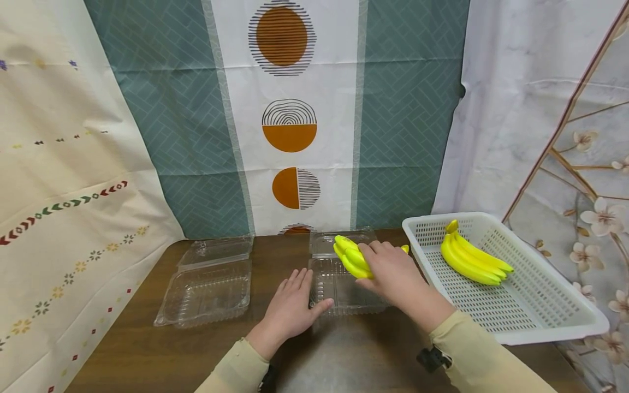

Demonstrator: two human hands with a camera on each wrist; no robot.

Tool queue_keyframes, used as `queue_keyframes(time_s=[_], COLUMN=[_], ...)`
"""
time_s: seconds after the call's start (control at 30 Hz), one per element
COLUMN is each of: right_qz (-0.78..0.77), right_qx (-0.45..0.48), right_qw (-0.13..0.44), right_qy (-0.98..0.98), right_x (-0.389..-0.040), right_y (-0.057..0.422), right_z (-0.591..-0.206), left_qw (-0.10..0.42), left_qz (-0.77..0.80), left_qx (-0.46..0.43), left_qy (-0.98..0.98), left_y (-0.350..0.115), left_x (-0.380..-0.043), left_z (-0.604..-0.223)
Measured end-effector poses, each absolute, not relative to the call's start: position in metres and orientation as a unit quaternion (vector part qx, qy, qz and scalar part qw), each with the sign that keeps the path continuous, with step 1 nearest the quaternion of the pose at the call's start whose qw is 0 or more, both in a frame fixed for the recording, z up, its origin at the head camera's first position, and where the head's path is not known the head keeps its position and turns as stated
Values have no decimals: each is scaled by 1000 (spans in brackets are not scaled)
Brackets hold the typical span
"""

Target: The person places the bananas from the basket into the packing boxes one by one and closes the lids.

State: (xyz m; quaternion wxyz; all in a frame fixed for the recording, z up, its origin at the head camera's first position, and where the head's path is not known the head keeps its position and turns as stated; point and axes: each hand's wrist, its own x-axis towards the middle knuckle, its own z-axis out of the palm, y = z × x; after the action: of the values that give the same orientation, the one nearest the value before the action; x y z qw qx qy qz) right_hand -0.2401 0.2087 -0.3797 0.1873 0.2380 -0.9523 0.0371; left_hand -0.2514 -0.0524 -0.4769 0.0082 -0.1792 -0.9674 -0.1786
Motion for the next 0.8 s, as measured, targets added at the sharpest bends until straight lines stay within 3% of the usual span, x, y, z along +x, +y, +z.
queue_keyframes(time_s=[0.23, 0.8], right_qz=[43, 52], right_qx=[224, 249], right_qw=[151, 149], right_qy=[-962, -956], right_x=[-243, -249], right_y=[200, 184], right_z=[-388, -404], left_qw=[10, 6], left_qz=[-179, -173], left_qx=[-180, -177], left_qy=[-967, -969], left_y=[-53, -52], left_x=[-251, -252], left_z=[-477, -477])
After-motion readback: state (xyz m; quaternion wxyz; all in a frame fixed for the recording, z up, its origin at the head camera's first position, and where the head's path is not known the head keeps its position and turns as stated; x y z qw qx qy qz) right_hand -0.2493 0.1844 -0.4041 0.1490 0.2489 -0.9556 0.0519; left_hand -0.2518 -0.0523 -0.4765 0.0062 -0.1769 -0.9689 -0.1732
